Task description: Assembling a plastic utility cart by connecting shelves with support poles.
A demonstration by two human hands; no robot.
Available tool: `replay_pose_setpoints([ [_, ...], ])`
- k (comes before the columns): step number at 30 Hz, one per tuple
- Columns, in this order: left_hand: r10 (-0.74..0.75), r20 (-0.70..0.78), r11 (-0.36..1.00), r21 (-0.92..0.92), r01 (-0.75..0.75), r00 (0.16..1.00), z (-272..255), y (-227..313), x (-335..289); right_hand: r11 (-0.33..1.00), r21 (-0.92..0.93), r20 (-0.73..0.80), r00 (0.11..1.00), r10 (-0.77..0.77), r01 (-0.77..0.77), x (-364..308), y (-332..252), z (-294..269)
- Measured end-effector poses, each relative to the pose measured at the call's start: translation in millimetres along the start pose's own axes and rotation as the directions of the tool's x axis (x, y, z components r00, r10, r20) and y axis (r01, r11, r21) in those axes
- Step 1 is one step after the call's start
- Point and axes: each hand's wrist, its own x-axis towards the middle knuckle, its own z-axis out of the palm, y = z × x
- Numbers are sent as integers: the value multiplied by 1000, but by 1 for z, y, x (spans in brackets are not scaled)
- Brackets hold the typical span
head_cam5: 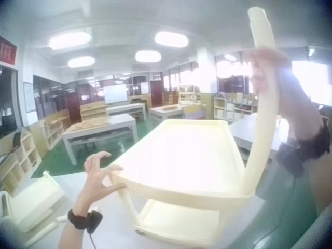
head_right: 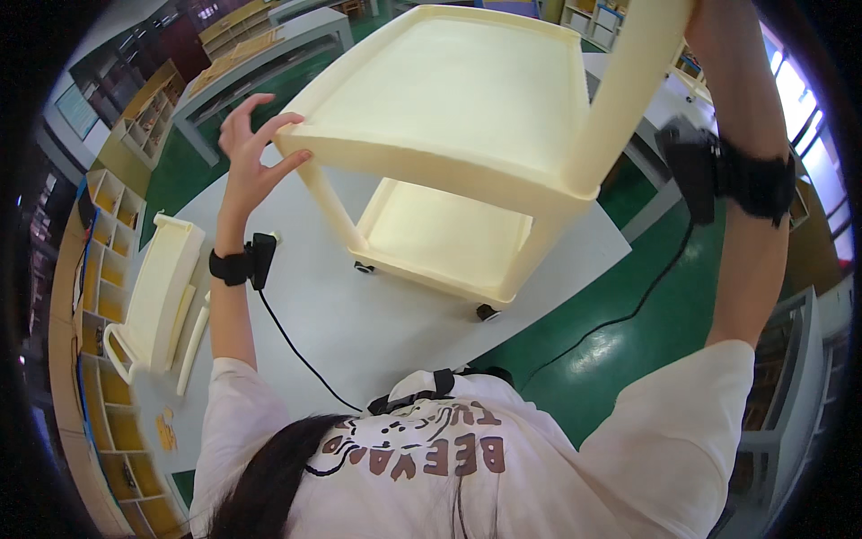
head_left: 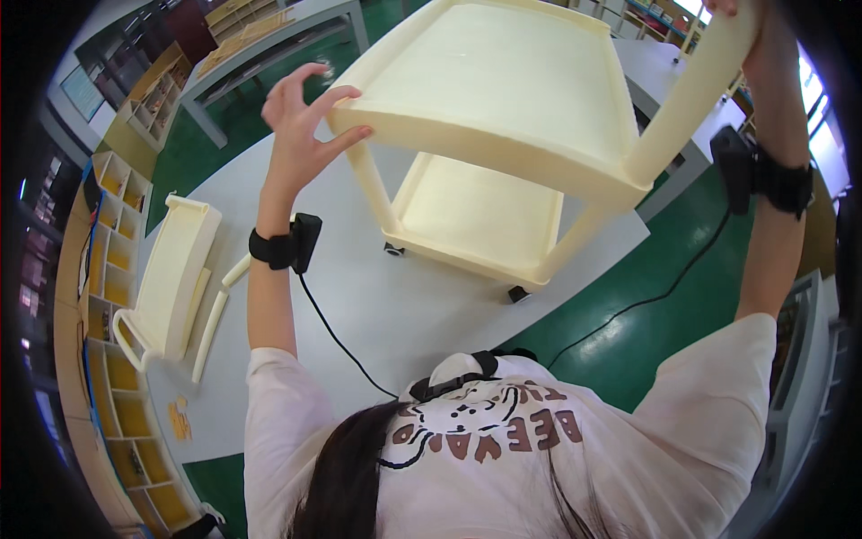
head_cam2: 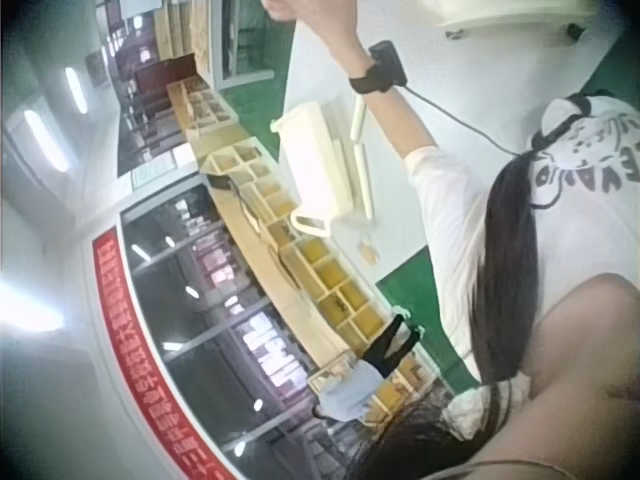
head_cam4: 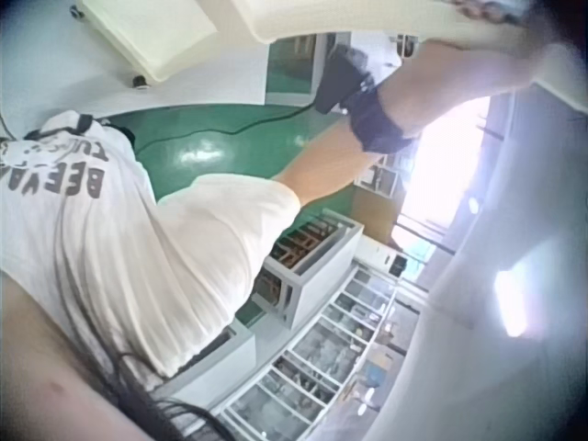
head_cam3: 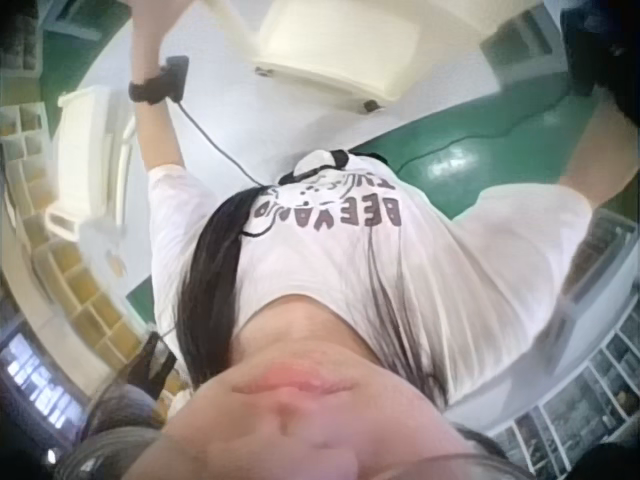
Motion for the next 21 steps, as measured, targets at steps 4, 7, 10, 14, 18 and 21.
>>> replay_pose_setpoints([
  [4, 39, 98, 982, -186, -20, 994, 6, -1, 2, 999, 34, -60, 998, 28, -26, -12, -8, 16],
  [7, 24, 111, 967, -253, 5, 994, 10, -2, 2, 993, 98, -111, 991, 77, -67, -18, -18, 27],
  [10, 9, 85, 948, -317, 18, 996, 18, 1, 2, 998, 63, -117, 993, 29, -21, -12, -3, 20],
  [14, 0, 17, 945, -328, 6, 1000, 7, 11, -1, 973, 140, 253, 957, 145, -184, 11, 31, -29],
  [18, -36, 23, 944, -327, 42, 999, 0, 31, -8, 984, -51, 39, 984, 175, -173, -4, 36, -35],
  [21, -106, 90, 933, -335, 130, 990, -13, 46, -25, 996, -7, -2, 996, 84, -84, -11, 40, -26],
])
